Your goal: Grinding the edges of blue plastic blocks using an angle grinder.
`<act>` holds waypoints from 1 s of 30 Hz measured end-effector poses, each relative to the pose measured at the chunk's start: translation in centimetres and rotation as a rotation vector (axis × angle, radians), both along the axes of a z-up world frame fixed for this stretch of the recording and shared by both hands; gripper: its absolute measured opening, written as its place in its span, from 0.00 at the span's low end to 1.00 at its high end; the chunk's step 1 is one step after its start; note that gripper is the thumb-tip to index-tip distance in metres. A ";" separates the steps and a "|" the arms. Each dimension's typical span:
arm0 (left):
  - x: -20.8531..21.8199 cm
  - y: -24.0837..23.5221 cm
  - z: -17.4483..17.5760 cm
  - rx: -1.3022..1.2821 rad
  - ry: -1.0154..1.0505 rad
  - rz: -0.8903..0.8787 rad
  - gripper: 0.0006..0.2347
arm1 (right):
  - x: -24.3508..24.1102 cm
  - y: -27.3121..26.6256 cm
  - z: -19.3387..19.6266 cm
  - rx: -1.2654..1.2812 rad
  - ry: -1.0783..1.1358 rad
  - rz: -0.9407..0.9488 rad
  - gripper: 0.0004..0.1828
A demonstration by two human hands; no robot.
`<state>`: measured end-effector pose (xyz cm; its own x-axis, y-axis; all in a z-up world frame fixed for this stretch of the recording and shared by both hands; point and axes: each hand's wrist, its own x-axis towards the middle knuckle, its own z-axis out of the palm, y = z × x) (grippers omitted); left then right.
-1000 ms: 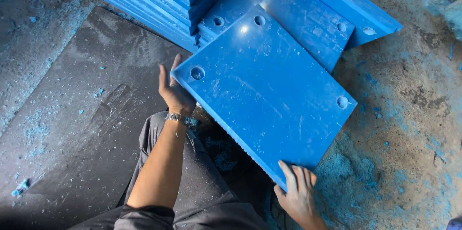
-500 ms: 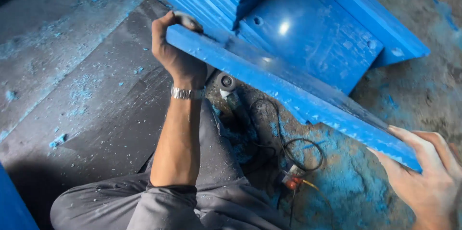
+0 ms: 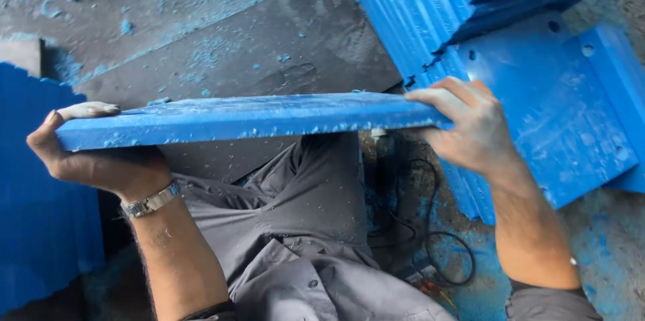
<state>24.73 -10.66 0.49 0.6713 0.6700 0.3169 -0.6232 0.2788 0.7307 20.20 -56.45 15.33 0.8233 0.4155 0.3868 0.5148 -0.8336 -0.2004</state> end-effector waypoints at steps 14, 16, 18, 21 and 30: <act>0.2 2.4 -10.7 -0.361 0.162 0.101 0.13 | 13.0 6.8 -11.5 0.023 0.191 0.157 0.18; 0.8 2.4 -10.6 -0.349 0.178 0.097 0.13 | 13.6 6.8 -11.8 0.014 0.198 0.152 0.18; 1.8 2.5 -9.9 -0.366 0.197 0.078 0.13 | 14.1 6.8 -12.1 0.047 0.250 0.113 0.18; 2.2 2.5 -9.1 -0.297 0.304 0.105 0.16 | 14.6 6.7 -13.4 0.034 0.216 0.072 0.19; 3.6 -5.6 3.6 1.560 0.223 0.167 0.19 | 13.0 9.3 -15.6 0.032 -0.113 -0.080 0.36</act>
<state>28.31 -16.23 4.05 0.7519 -0.1378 0.6447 -0.4141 -0.8597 0.2992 33.18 -47.19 -0.30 0.8038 0.3364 0.4907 0.4679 -0.8669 -0.1721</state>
